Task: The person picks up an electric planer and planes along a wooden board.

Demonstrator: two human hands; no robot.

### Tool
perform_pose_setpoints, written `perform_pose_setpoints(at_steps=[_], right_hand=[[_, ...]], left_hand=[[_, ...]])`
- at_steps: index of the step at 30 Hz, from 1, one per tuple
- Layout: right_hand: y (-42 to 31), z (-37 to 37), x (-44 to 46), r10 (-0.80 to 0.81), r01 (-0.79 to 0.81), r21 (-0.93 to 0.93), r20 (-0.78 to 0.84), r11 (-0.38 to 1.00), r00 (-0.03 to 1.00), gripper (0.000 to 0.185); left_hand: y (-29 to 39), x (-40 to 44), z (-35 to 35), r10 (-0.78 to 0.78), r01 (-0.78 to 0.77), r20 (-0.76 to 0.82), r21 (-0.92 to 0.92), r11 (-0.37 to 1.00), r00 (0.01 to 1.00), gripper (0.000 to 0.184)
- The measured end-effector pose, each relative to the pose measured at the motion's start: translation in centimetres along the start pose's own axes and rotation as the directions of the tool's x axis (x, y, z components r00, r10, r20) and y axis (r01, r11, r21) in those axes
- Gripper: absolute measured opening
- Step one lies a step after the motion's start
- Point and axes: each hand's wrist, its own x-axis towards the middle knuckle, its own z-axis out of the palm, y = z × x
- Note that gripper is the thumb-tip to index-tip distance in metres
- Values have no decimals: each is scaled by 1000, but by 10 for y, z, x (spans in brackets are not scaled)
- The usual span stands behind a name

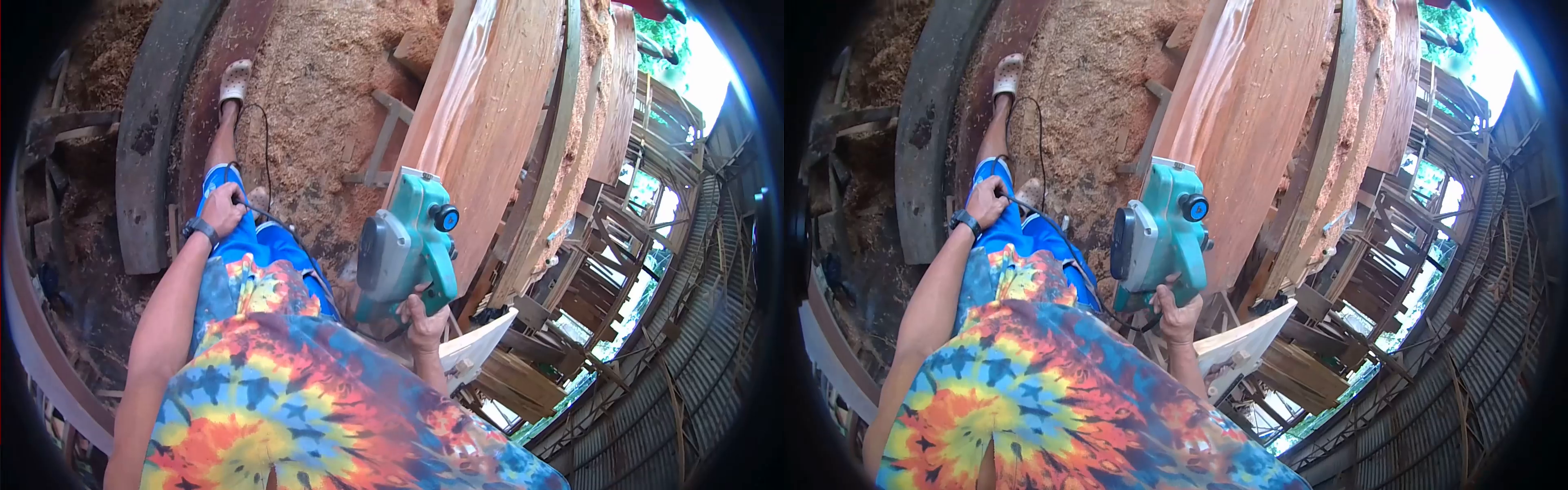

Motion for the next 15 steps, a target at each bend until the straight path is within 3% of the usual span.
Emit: perform_pose_setpoints(at_steps=[7, 15], right_hand=[[-78, 36, 144, -108, 109, -28, 36, 994, 994, 19], [-208, 85, 390, -185, 184, 15, 108, 983, 977, 22]], left_hand=[[4, 21, -7, -83, 83, 0, -33, 996, 997, 19], [17, 59, -37, -97, 95, -24, -83, 992, 995, 22]])
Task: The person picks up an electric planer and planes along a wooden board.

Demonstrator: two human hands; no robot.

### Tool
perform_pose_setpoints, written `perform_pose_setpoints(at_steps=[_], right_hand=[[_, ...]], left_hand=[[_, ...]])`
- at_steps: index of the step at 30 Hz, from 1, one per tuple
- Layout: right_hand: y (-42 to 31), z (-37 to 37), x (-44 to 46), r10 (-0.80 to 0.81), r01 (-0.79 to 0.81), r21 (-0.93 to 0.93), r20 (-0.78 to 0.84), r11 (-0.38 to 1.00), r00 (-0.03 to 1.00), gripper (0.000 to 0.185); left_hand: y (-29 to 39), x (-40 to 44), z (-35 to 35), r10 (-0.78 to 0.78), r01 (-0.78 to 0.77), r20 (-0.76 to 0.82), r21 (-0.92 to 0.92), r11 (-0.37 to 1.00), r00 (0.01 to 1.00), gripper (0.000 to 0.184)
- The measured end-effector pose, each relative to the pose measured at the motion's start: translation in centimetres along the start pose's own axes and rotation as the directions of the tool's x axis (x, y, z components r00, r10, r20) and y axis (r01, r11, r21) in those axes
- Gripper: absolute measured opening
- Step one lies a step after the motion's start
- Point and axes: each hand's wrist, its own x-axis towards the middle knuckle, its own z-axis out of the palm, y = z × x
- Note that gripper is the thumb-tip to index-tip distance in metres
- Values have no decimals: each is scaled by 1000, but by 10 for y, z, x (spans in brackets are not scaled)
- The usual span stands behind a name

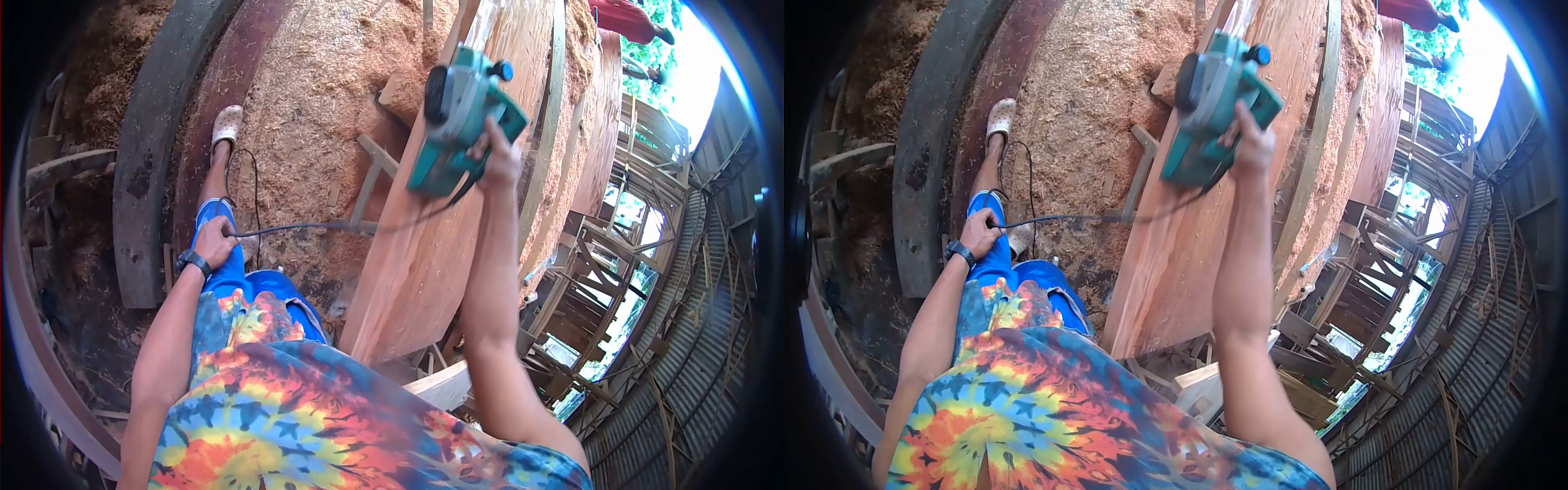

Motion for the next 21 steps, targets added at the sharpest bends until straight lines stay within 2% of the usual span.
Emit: perform_pose_setpoints(at_steps=[3, 6, 9, 11, 13, 14, 15, 17, 20, 21], right_hand=[[-33, 8, 104, -7, 7, 4, 28, 1000, 1000, 24], [-62, 16, 193, 20, -20, 38, 16, 999, 1000, 25], [-86, 19, 240, 79, -81, 38, 62, 996, 995, 30], [-79, 3, 269, 44, -48, 27, 116, 998, 992, 30], [-70, 1, 241, 64, -66, 30, 85, 997, 994, 30], [-60, -5, 224, 81, -90, 75, 117, 993, 990, 29], [-50, -6, 195, 81, -86, 56, 81, 995, 993, 29], [-24, -16, 122, 69, -80, 94, 114, 992, 991, 25], [13, -21, -14, 63, -67, 52, 78, 996, 995, 20], [30, -23, -62, 14, -17, 49, 62, 999, 998, 22]], left_hand=[[22, 11, -16, -57, 59, 70, -30, 998, 996, 23], [52, 18, -26, -14, 32, 106, -176, 984, 994, 27], [75, 26, -30, -1, 37, 166, -215, 976, 986, 30], [76, 33, -32, 15, -2, 125, -101, 995, 992, 29], [68, 40, -39, -46, 45, 135, 4, 999, 990, 28], [58, 41, -39, -27, 23, 84, 49, 999, 996, 28], [44, 39, -40, -5, 1, 38, 99, 995, 999, 29], [24, 33, -45, 8, -12, 33, 130, 991, 999, 31], [17, 14, -44, -55, 31, 106, 217, 976, 993, 37], [11, 7, -35, -43, 16, 114, 224, 974, 993, 37]])
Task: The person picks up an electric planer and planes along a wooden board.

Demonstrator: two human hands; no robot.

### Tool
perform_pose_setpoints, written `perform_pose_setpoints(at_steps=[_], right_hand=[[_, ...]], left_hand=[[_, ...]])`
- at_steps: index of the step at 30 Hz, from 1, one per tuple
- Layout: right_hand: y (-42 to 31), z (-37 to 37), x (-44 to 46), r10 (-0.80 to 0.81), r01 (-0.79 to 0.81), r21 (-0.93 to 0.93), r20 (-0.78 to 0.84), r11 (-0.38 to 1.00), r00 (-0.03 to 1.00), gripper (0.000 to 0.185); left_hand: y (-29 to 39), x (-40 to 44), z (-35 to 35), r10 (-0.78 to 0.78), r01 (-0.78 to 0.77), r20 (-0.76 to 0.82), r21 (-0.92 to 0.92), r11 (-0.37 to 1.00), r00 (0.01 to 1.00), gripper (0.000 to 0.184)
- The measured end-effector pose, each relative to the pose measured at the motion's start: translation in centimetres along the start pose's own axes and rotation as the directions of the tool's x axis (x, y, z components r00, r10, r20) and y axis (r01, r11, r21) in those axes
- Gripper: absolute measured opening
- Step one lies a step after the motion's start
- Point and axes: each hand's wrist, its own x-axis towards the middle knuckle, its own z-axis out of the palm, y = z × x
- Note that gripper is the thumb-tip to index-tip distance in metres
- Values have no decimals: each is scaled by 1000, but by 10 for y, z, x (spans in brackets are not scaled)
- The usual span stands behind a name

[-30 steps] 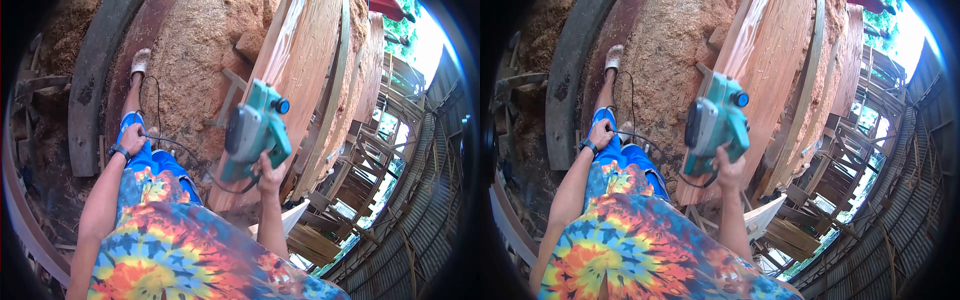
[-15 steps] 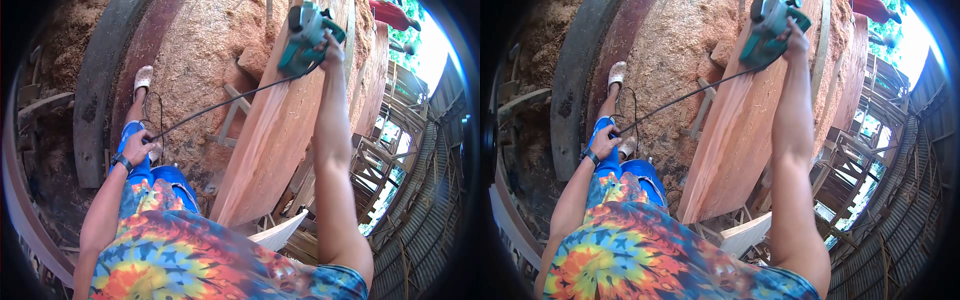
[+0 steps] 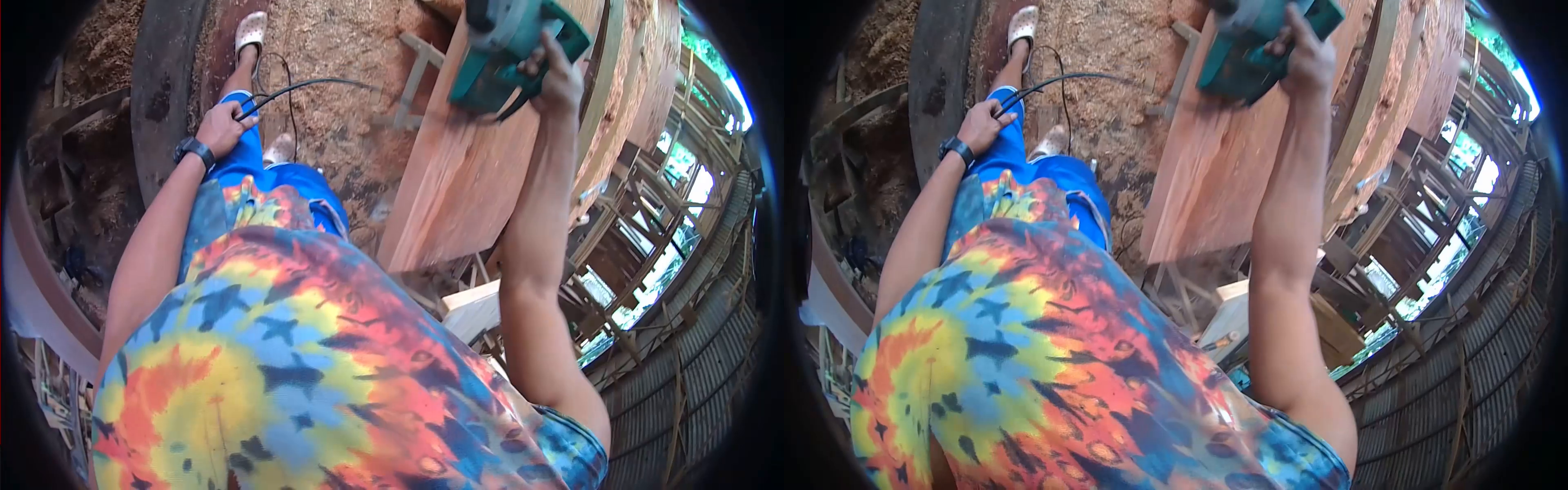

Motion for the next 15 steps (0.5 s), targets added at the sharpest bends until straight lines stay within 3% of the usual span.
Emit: perform_pose_setpoints(at_steps=[4, 8, 11, 15], right_hand=[[52, -3, -192, 23, -26, -111, -33, 994, 999, 20], [99, 3, -359, 181, -209, -96, -243, 973, 953, 22], [140, -12, -460, 310, -340, -52, -303, 939, 901, 27], [164, -19, -516, 375, -391, 1, -285, 920, 882, 29]], left_hand=[[-12, -20, 41, 63, -62, -32, 42, 997, 997, 34], [-17, -37, 76, 170, -169, 7, 142, 975, 985, 27], [-7, -53, 90, 118, -151, 139, 261, 953, 983, 14], [22, -68, 93, 17, -128, 294, 363, 923, 956, 19]])
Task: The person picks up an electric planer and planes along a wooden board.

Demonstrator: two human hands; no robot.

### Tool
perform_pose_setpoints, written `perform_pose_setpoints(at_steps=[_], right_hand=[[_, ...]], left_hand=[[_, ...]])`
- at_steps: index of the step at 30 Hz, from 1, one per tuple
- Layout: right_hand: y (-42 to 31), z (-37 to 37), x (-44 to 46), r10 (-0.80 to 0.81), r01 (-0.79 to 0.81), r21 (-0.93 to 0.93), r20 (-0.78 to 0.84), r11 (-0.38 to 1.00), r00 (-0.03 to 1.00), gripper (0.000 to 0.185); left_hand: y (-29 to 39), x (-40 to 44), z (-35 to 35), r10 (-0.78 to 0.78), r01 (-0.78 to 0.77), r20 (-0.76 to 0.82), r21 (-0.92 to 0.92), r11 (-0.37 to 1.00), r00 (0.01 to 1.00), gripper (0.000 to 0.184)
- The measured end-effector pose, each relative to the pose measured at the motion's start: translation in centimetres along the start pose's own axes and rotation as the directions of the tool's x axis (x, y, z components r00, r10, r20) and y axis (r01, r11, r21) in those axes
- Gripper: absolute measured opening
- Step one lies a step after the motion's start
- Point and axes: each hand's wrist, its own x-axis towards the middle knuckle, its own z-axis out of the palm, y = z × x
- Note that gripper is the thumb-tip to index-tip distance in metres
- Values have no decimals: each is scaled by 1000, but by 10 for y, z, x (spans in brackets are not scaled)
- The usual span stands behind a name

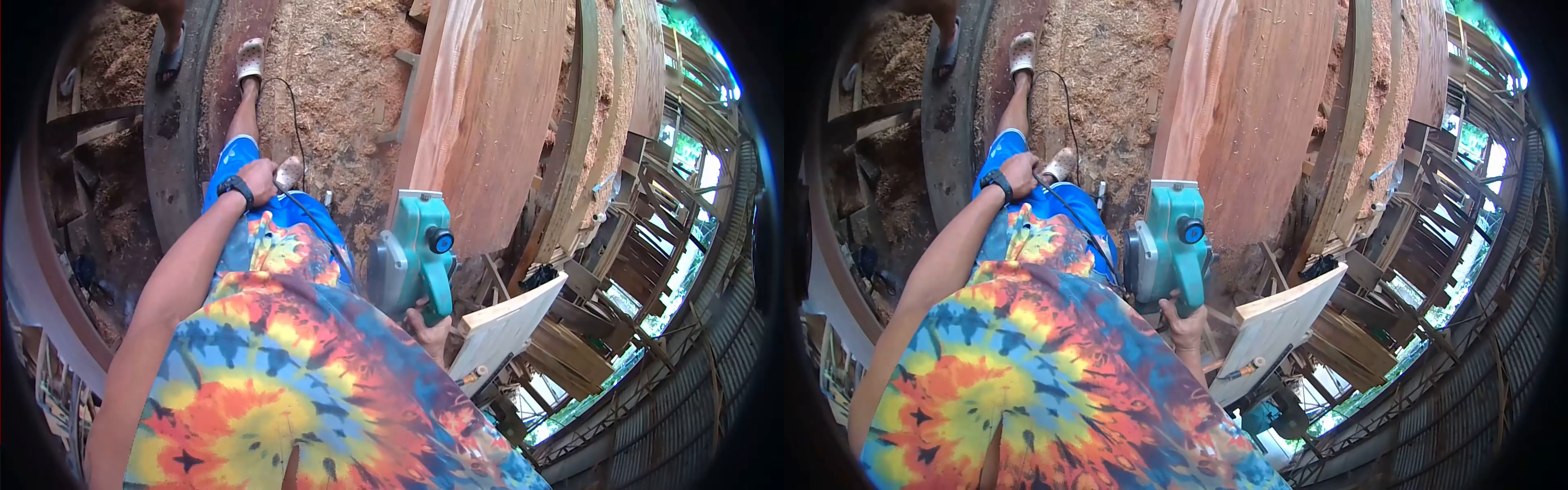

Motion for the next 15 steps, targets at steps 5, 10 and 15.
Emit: perform_pose_setpoints(at_steps=[5, 10, 15], right_hand=[[-25, 10, 31, -43, 43, 13, 16, 999, 999, 26], [-108, 48, 102, -91, 93, -26, 67, 995, 994, 25], [-192, 83, 195, -209, 210, 8, 128, 978, 969, 23]], left_hand=[[-3, 12, 17, 12, -12, -23, -19, 1000, 1000, 21], [-9, 19, 14, 3, -8, -60, -80, 997, 998, 26], [0, 17, -12, -36, 7, -130, -218, 976, 991, 15]])
